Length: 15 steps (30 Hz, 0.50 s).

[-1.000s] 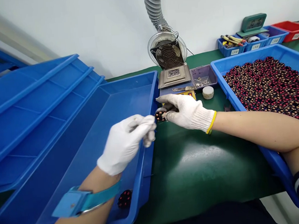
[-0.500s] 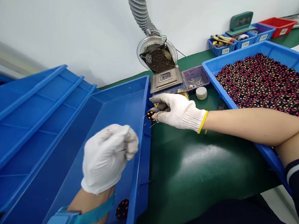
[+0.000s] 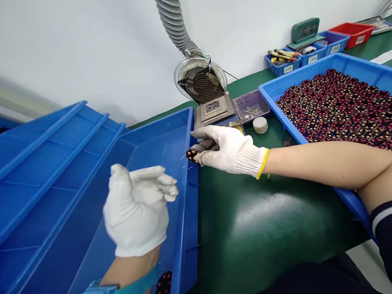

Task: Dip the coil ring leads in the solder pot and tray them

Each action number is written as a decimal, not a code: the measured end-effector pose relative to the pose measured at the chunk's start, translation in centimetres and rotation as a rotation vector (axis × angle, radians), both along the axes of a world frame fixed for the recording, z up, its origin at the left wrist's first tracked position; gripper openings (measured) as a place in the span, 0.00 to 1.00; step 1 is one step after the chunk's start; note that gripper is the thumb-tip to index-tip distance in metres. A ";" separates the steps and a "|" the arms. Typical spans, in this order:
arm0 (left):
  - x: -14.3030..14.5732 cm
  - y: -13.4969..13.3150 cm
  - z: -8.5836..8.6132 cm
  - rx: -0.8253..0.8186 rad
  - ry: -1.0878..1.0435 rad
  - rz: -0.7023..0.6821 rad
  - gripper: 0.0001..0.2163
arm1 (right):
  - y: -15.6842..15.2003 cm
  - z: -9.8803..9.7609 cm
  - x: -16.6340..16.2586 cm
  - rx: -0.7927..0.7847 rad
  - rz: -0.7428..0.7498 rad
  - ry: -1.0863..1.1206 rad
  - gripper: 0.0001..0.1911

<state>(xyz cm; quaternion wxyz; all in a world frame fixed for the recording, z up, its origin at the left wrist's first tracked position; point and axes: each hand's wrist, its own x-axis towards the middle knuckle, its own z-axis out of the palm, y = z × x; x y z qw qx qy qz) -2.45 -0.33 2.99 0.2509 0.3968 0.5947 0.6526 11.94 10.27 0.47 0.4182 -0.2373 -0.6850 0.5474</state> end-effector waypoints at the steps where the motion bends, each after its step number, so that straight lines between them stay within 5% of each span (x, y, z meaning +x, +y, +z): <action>1: -0.1 0.3 -0.2 -0.057 0.011 -0.021 0.23 | -0.2 0.0 0.0 0.002 0.003 0.004 0.27; 5: 0.8 0.8 -1.1 -0.195 0.202 -0.066 0.19 | -0.9 -0.2 0.0 0.064 0.022 0.018 0.27; 10: 1.3 -0.6 -0.8 -0.050 0.210 -0.080 0.08 | -0.8 -0.4 0.0 0.094 -0.019 -0.030 0.26; 15: 0.6 -0.3 -0.6 -0.104 0.104 -0.048 0.17 | -0.7 -0.4 0.0 0.076 -0.023 -0.005 0.27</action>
